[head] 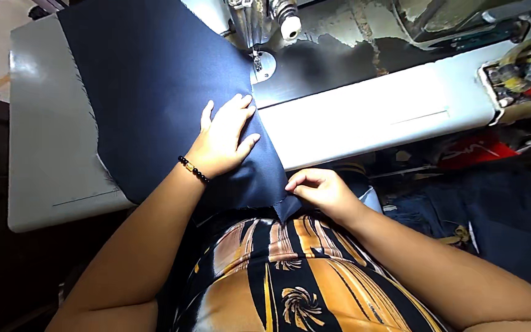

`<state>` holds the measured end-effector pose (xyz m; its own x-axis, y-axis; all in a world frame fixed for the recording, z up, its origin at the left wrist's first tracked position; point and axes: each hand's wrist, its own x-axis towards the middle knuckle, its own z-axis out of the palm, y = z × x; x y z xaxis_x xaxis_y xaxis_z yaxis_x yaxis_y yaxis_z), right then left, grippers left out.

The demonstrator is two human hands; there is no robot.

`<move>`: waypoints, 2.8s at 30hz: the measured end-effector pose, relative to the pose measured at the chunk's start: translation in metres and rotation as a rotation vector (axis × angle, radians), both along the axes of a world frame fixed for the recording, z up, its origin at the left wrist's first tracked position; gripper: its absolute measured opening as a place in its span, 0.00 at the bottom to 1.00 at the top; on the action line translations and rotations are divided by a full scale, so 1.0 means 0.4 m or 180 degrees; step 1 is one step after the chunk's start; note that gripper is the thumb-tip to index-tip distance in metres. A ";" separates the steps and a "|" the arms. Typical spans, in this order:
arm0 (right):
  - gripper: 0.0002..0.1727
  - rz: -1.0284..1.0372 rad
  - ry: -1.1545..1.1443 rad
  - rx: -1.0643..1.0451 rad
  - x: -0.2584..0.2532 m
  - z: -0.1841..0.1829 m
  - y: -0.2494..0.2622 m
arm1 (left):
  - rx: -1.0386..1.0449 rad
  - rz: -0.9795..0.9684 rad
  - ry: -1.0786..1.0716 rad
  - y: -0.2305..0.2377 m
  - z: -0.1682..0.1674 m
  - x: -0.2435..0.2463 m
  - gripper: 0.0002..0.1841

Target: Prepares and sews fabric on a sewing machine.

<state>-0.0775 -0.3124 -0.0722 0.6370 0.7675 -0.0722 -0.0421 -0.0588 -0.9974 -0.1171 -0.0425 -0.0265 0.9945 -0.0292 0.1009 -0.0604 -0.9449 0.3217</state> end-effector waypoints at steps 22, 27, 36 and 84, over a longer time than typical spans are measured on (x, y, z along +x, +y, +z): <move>0.13 -0.0293 -0.2207 -0.0071 0.071 0.079 0.068 | 0.0243 -0.0375 0.0265 0.088 0.030 0.179 0.34; 0.12 -0.0262 -0.2063 -0.0181 0.074 0.088 0.069 | 0.0236 -0.0364 0.0331 0.087 0.036 0.180 0.34; 0.13 -0.0179 -0.1783 -0.0404 0.082 0.104 0.073 | 0.0274 -0.0379 0.0326 0.087 0.036 0.181 0.34; 0.15 0.0535 -0.2555 0.0860 0.200 0.190 0.289 | -0.2577 0.0478 -0.1727 -0.058 0.064 -0.050 0.06</move>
